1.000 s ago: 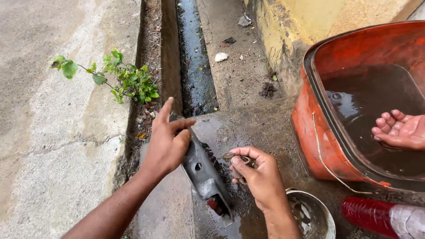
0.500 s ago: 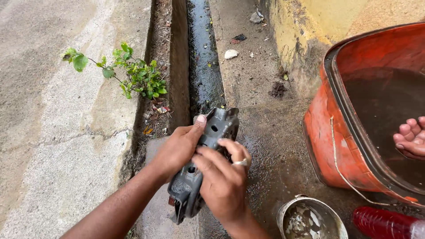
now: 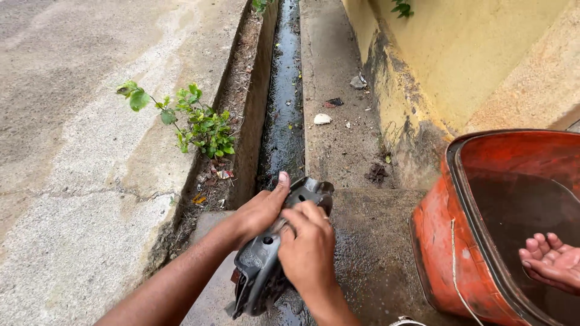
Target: Cleaning a car's clutch pressure plate using a spray bottle and a cloth.
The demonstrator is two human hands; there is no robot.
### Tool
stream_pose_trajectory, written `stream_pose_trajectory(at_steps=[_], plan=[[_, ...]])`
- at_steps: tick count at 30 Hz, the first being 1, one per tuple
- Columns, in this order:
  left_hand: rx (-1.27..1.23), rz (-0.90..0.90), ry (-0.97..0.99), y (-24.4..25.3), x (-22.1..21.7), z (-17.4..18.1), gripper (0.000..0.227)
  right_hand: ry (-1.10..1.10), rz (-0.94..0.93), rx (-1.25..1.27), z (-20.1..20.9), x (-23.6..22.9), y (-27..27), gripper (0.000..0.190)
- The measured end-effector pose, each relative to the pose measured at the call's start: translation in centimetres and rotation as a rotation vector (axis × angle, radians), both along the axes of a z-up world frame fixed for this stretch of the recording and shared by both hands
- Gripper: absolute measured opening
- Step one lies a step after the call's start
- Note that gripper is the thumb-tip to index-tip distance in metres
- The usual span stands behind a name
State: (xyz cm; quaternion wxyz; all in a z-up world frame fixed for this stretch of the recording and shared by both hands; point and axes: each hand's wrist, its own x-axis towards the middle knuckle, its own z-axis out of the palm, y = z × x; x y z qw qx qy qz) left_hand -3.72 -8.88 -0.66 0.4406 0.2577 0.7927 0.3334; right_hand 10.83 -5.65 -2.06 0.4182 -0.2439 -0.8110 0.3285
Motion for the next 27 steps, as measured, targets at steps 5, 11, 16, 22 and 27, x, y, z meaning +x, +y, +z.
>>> stream_pose_trajectory(at_steps=[5, 11, 16, 22, 27], plan=[[0.009, -0.013, 0.018, -0.2, 0.0, -1.2, 0.106, -0.227, -0.108, -0.088, 0.3, -2.2, 5.9, 0.011], [0.011, -0.039, 0.071, -0.1, -0.2, -0.8, 0.111, -0.18, 0.018, 0.009, 1.0, -0.1, -0.2, 0.011], [0.024, -0.086, 0.123, 0.3, -0.1, 0.8, 0.092, 0.12, -0.057, -0.096, -6.3, 1.2, -2.8, 0.02], [-0.087, 0.022, -0.04, -1.1, -0.5, 1.2, 0.069, 0.111, -0.359, -0.74, -7.5, -1.6, 2.6, 0.006], [-0.052, -0.054, 0.038, -0.5, -1.8, 0.3, 0.052, 0.191, -0.211, -0.567, -7.8, -1.3, -3.2, 0.015]])
